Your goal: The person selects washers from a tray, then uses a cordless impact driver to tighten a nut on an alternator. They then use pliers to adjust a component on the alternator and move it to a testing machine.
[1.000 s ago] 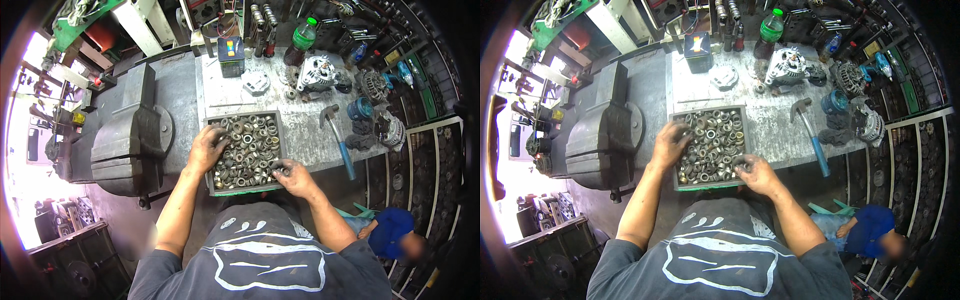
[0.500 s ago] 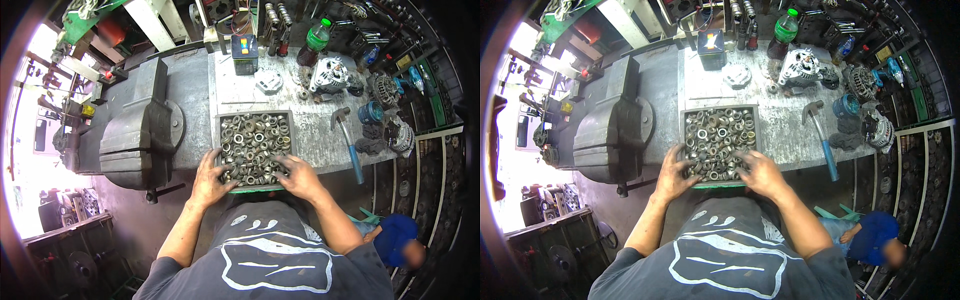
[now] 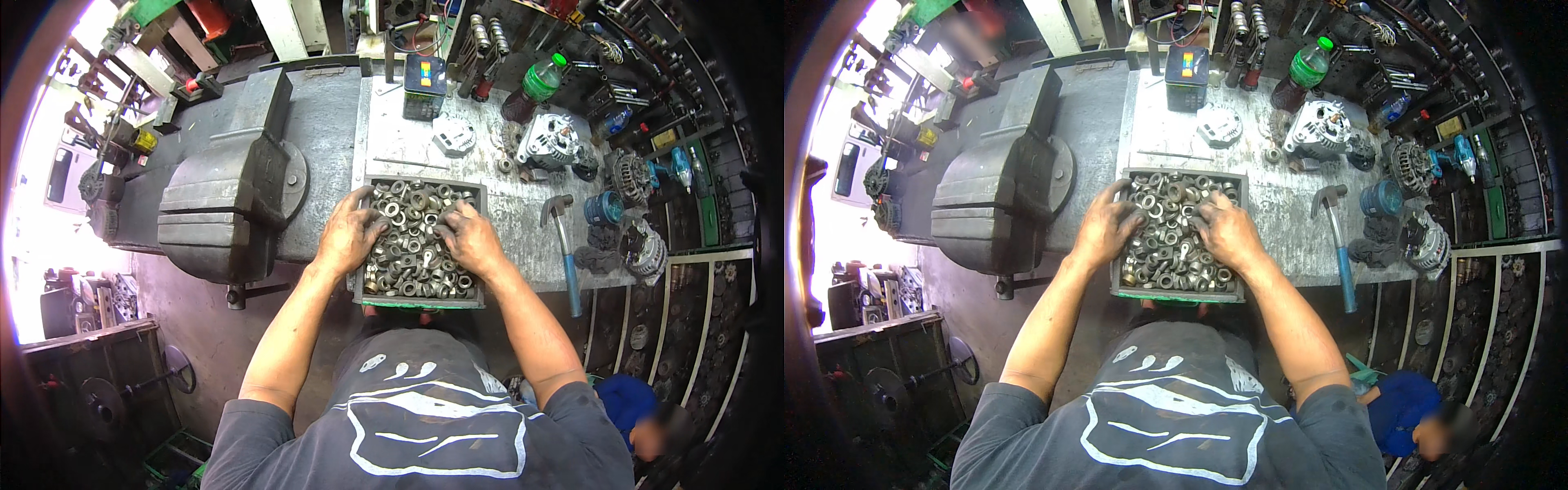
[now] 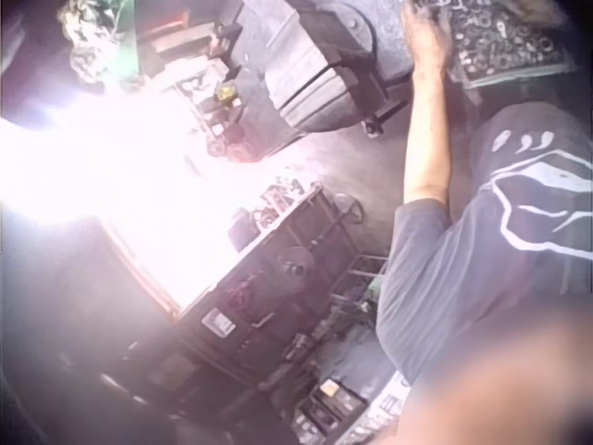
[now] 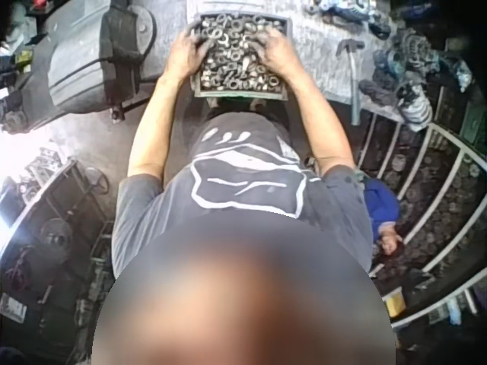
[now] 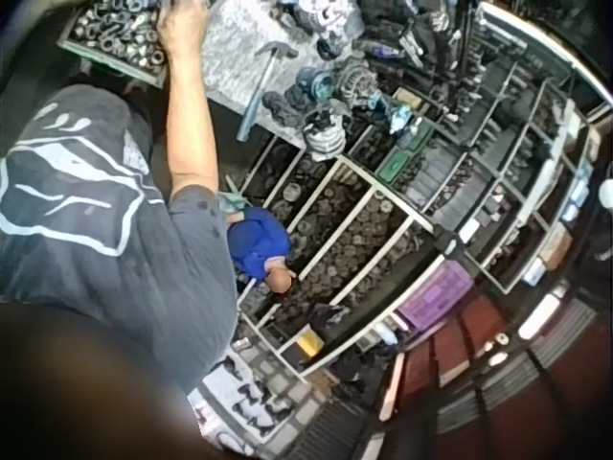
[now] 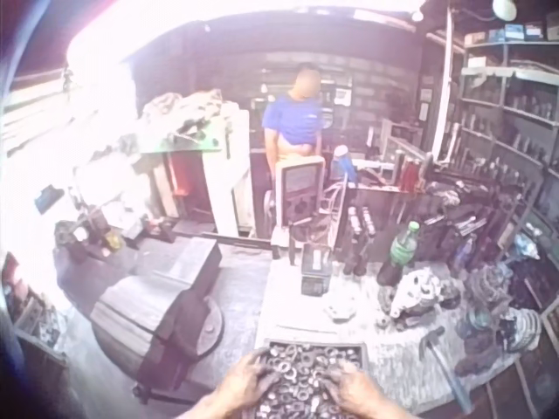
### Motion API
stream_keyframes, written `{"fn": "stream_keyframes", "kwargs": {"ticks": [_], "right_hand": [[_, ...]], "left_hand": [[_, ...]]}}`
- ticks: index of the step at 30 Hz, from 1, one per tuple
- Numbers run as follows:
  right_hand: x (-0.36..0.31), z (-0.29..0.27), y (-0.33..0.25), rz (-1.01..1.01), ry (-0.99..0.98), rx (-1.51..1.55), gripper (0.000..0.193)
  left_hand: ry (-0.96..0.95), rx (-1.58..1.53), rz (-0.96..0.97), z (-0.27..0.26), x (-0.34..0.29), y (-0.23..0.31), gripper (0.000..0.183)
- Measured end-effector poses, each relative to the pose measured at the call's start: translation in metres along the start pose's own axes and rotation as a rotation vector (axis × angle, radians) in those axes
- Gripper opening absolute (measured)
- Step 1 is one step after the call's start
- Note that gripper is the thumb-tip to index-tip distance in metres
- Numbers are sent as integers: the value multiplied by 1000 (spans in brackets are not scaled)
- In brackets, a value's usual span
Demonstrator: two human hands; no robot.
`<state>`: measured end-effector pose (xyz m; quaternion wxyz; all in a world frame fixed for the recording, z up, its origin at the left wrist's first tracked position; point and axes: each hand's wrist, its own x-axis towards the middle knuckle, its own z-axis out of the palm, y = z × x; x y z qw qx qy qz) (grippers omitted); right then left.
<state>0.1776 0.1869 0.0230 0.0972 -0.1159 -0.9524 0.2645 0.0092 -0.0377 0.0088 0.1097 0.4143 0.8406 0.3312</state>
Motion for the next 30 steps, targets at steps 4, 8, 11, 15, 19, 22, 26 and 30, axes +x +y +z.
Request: {"fn": "stream_keyframes", "kwargs": {"ticks": [4,8,11,15,19,22,26,30], "right_hand": [[-18,-8,2,85,102,166,16],[-47,-16,13,304,215,368,17],[-72,-19,23,445,210,377,22],[-103,-17,20,603,171,336,22],[-123,-13,11,600,149,449,30],[-128,-9,8,551,172,406,35],[-130,-8,12,439,200,325,39],[-130,-7,17,486,133,371,43]], "left_hand": [[86,-53,17,12,-1,-4,27],[153,-68,57,21,-5,-8,26],[165,-32,103,22,-3,-11,26],[176,7,132,22,0,-10,26],[182,25,161,25,3,-7,39],[174,68,216,25,6,-4,51],[147,115,337,16,16,6,52],[79,13,347,15,38,29,58]]}}
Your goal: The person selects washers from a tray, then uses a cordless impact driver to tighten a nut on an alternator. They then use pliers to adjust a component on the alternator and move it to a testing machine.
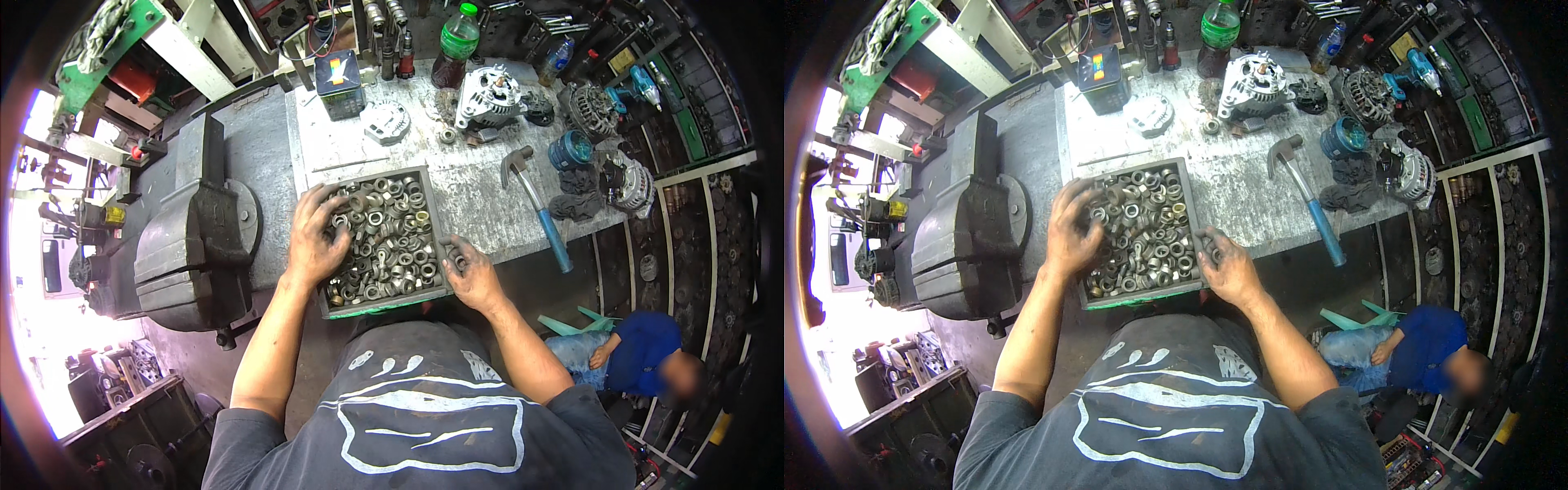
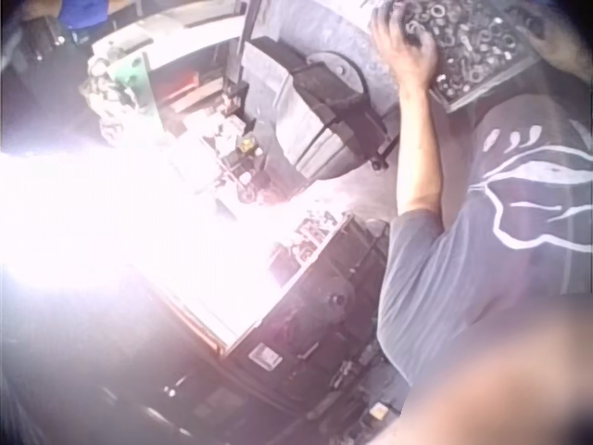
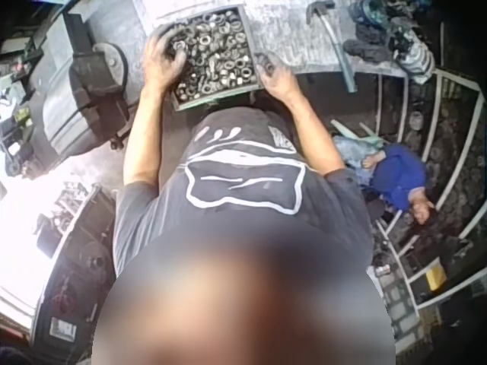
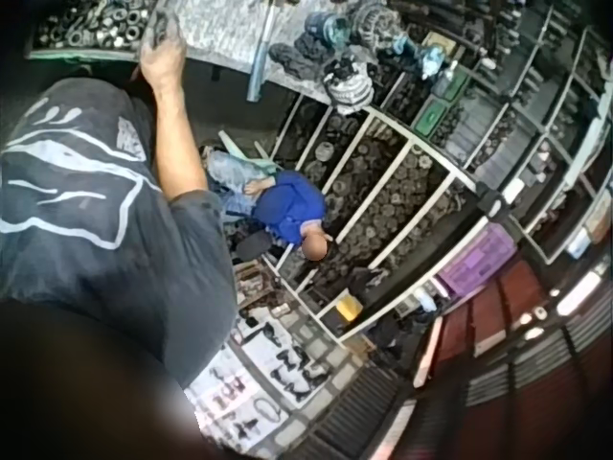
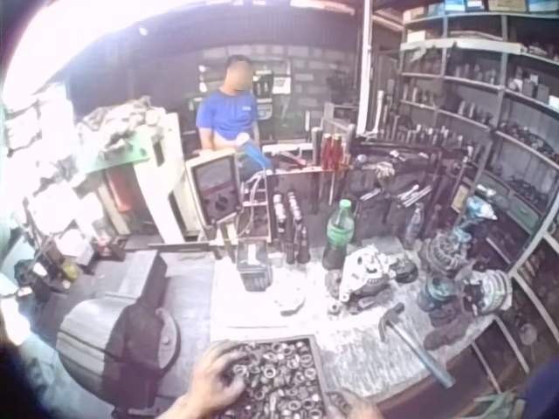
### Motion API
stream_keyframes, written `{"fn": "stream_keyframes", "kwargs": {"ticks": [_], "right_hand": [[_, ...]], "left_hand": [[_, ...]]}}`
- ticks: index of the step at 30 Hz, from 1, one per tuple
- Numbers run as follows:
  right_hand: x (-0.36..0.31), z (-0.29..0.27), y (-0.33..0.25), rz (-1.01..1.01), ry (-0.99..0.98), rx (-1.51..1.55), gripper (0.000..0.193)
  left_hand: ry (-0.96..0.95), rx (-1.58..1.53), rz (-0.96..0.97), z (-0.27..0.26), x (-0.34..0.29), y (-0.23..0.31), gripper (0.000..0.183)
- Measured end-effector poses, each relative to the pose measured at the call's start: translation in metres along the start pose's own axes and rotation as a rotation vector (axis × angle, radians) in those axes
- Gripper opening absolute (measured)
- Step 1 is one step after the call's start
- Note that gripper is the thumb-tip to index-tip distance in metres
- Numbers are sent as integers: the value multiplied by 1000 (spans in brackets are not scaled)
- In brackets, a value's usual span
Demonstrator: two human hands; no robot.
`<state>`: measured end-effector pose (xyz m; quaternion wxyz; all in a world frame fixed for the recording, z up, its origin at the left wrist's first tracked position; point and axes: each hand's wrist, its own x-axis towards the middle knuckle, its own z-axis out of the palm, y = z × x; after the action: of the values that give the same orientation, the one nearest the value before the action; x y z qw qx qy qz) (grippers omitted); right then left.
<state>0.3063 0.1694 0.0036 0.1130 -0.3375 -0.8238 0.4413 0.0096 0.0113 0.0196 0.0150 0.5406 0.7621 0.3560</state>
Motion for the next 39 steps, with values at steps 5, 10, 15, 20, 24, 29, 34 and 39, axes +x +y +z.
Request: {"fn": "stream_keyframes", "kwargs": {"ticks": [5,10,15,20,24,29,34,39], "right_hand": [[6,0,3,60,-55,31,44],[6,-4,-3,-40,-22,-31,40],[7,-11,-16,-50,-62,-227,38],[16,-15,-23,-179,-103,-259,38],[12,-21,-30,-156,-133,-334,34],[11,-7,-52,-255,-311,-406,31],[33,9,-71,-439,-567,-546,28],[37,-20,-72,-419,-602,-693,31]], "left_hand": [[-361,267,25,25,36,21,77],[-278,199,-6,25,27,30,68],[-229,156,30,16,9,31,50],[-289,144,30,9,-3,30,38],[-242,80,54,-1,-31,41,33],[-271,28,6,-4,-63,54,36],[-265,-20,-7,-5,-68,50,38],[-228,-57,-5,-7,-70,49,38]]}}
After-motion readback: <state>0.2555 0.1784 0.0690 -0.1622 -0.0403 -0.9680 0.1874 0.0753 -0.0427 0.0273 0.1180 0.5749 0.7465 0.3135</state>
